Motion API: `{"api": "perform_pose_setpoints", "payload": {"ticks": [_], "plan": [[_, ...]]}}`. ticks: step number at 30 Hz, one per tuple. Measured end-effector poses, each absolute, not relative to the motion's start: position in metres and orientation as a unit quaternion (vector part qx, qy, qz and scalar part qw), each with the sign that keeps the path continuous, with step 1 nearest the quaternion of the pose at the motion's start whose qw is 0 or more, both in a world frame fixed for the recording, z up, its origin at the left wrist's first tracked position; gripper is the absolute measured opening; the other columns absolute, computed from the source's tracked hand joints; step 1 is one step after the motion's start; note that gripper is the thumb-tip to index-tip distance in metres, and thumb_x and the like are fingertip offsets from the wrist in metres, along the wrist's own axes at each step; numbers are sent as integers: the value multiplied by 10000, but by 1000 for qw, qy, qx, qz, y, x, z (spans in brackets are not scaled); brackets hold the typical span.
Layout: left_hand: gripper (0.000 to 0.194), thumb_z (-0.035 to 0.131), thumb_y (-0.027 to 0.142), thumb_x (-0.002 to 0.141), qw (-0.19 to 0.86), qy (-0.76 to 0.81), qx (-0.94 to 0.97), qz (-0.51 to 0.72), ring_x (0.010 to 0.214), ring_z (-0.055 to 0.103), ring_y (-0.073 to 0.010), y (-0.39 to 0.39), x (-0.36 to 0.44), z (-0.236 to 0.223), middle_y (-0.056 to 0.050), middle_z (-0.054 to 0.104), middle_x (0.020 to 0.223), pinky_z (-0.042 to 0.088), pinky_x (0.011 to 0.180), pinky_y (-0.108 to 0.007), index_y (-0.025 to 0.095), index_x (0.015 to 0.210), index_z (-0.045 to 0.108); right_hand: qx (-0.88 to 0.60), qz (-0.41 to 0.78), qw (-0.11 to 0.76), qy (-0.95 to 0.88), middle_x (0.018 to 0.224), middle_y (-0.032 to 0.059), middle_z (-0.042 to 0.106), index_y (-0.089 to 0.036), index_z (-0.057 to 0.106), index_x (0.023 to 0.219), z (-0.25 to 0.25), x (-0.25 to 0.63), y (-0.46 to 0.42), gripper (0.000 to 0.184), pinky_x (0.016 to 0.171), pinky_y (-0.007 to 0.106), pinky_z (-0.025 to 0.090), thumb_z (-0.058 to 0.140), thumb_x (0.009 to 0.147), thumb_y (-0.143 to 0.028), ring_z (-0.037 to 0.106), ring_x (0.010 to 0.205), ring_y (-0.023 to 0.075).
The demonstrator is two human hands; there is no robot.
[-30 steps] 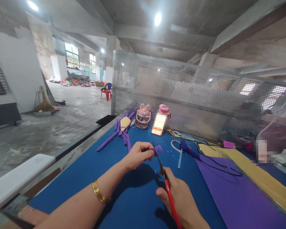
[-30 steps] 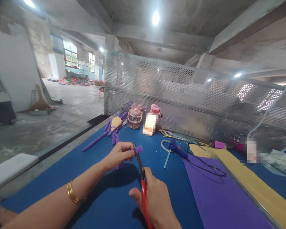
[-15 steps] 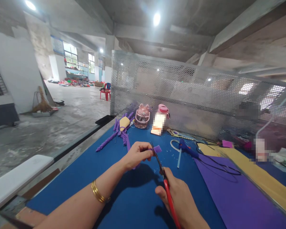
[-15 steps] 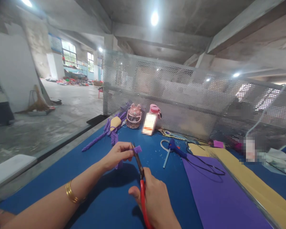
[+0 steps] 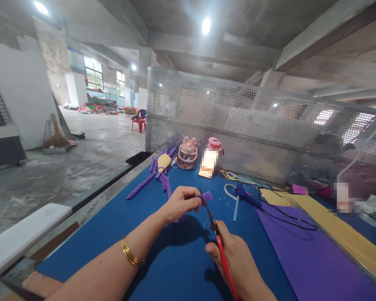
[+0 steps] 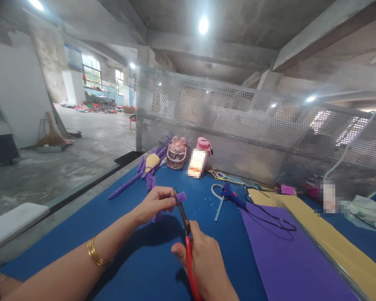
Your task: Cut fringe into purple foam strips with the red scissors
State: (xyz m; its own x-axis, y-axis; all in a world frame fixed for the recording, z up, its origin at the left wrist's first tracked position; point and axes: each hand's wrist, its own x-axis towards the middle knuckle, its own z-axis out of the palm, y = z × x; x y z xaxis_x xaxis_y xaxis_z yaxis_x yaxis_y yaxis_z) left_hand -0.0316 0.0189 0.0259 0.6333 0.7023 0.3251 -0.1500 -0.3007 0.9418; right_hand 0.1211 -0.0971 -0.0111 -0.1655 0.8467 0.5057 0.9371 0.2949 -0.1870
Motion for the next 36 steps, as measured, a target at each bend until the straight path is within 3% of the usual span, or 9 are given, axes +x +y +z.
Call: {"api": "perform_pose_setpoints", "payload": {"ticks": [18, 36], "plan": [[204, 569, 315, 705, 531, 197, 728, 387, 497, 417, -79, 18, -32, 26, 16, 517, 527, 311, 496, -200, 125, 631, 574, -592, -96, 259, -757, 489, -23, 541, -188, 441, 924, -10, 119, -97, 620, 409, 241, 297, 147, 809, -722, 560, 409, 205], [174, 557, 272, 711, 531, 194, 730, 384, 493, 408, -75, 19, -32, 25, 16, 517, 523, 309, 498, -200, 117, 634, 572, -587, -100, 268, -757, 443, -45, 492, -168, 460, 900, -11, 119, -95, 631, 378, 246, 295, 95, 837, -679, 520, 344, 191]]}}
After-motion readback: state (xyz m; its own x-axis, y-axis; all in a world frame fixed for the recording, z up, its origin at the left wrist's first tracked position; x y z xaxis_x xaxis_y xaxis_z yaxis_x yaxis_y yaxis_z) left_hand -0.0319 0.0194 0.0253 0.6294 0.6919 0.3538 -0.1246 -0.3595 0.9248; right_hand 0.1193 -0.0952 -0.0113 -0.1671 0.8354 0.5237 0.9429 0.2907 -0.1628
